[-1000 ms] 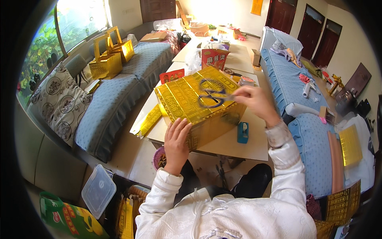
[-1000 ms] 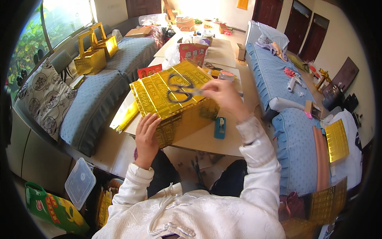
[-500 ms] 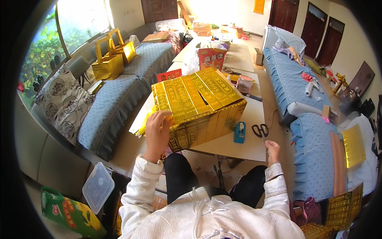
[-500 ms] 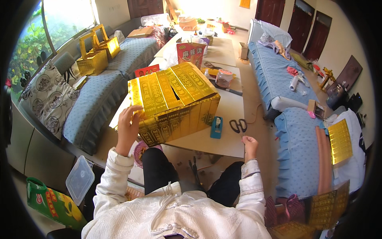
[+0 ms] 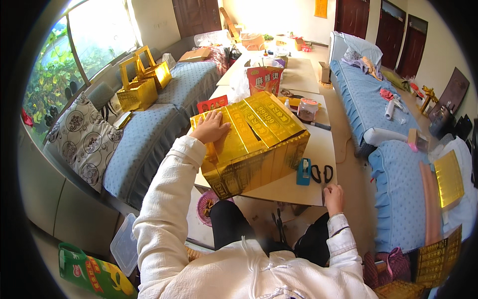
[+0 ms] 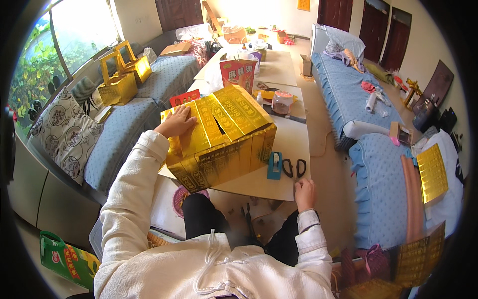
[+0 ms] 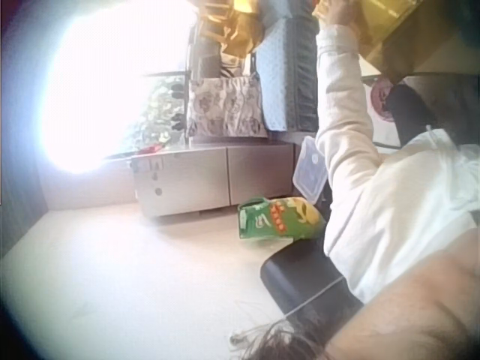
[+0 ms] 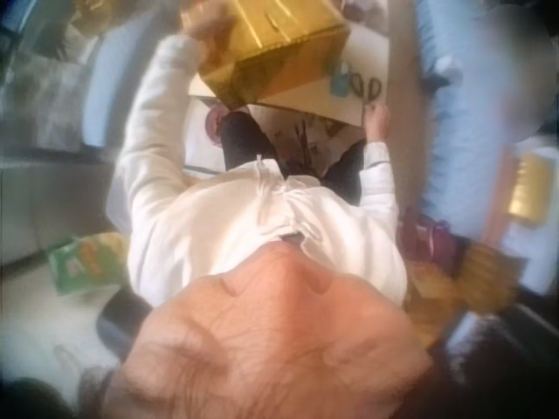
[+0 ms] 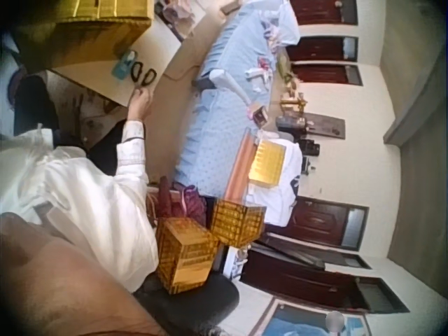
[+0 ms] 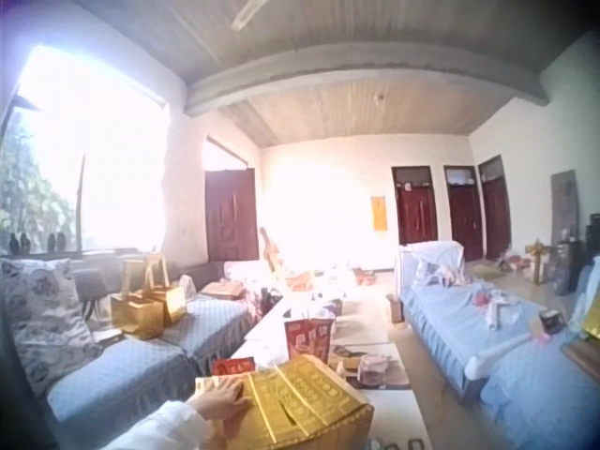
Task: The person assembles a gold-patterned paper box by folding and taping its sides. They use scissors to trim excess paper and a tape dispenser to secure the flaps, then insert a smaller folded paper piece into the finished box.
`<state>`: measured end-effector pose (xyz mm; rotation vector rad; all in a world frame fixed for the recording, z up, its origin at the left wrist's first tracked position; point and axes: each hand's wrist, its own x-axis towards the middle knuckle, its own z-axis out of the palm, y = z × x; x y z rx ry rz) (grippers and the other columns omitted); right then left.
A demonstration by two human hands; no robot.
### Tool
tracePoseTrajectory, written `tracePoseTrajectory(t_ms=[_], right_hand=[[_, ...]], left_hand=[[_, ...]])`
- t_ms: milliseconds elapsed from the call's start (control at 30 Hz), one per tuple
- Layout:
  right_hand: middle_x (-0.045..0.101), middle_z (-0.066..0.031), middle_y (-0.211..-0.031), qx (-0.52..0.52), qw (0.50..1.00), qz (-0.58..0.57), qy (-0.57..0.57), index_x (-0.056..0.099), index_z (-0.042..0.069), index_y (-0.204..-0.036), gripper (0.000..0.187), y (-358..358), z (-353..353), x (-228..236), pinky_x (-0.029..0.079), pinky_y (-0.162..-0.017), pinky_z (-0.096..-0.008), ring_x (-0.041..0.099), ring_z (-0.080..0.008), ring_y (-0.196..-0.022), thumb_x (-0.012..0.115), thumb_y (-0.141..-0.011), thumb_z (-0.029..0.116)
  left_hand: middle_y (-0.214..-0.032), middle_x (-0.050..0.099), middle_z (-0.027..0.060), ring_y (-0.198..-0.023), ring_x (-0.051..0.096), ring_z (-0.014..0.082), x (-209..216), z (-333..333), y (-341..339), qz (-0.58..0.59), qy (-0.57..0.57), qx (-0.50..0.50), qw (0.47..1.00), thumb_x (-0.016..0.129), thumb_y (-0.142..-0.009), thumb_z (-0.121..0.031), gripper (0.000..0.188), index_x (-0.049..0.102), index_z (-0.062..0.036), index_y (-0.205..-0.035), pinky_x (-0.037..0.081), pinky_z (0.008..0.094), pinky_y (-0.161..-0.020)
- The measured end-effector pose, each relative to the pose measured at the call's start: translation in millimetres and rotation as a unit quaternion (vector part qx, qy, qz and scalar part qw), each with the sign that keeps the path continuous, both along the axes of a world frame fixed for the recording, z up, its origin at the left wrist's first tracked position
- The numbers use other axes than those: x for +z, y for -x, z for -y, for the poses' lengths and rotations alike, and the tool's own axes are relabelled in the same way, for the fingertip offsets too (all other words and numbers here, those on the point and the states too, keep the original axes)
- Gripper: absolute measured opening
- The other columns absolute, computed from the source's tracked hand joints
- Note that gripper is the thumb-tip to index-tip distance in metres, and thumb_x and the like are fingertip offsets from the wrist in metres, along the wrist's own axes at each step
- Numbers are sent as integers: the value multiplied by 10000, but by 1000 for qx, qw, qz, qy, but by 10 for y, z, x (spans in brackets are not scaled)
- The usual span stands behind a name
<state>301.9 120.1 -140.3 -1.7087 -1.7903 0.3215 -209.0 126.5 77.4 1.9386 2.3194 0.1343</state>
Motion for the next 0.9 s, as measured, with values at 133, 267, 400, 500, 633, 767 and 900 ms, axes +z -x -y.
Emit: tracePoseTrajectory(t_ms=[133,267,400,500,633,767,900], right_hand=[[685,-138,-1022,77,987,-117,-78,707,24,-1092,199,0,-246,327,563,-843,-417,696,-332,-934,745,-928,129],[683,-145,-1126,175,960,-169,-137,673,27,-1210,286,499,-461,1210,564,-839,-384,696,-290,-947,740,-941,97],[629,-173,-1315,280,930,-116,-207,611,33,-1358,467,1016,-642,1916,505,-1018,-404,613,-308,-1217,711,-904,82],[587,-182,-1419,333,921,-86,-181,561,37,-1442,587,1246,-930,2038,436,-1133,-406,546,-312,-1349,654,-863,49],[572,-186,-1487,383,911,-146,38,511,46,-1522,683,1375,-1116,2161,408,-1158,-382,540,-297,-1383,608,-846,35],[636,-180,-1394,369,926,-83,11,508,44,-1527,666,1407,-1244,2018,450,-1101,-385,589,-280,-1315,684,-886,94],[692,-186,-1284,232,944,-196,130,558,35,-1468,625,1499,-1360,1904,496,-1043,-415,642,-308,-1241,783,-898,159]], left_hand=[[-1759,177,178,-1645,78,328,-34,-210,-184,4,-24,7,1000,373,-1065,-641,845,254,-65,-1673,72,592,-1294],[-1752,218,158,-1644,105,308,-134,-253,-81,13,-49,3,999,381,-1061,-647,842,290,-65,-1662,90,585,-1292],[-1722,298,157,-1627,180,294,-171,-285,0,29,-85,-15,996,416,-1057,-627,813,350,-63,-1638,128,570,-1291],[-1698,349,154,-1608,239,302,-117,-315,23,27,-85,-26,996,462,-1049,-600,789,380,-66,-1624,164,566,-1285],[-1686,362,172,-1591,283,326,106,-339,-8,34,-29,-36,998,530,-1029,-580,788,395,-68,-1612,198,572,-1275],[-1691,343,187,-1588,287,345,198,-362,-22,49,-5,-27,998,555,-1021,-581,799,382,-65,-1606,181,599,-1273],[-1696,332,179,-1588,284,353,139,-393,-52,40,-11,-25,999,532,-1028,-593,797,362,-75,-1608,142,646,-1268]])
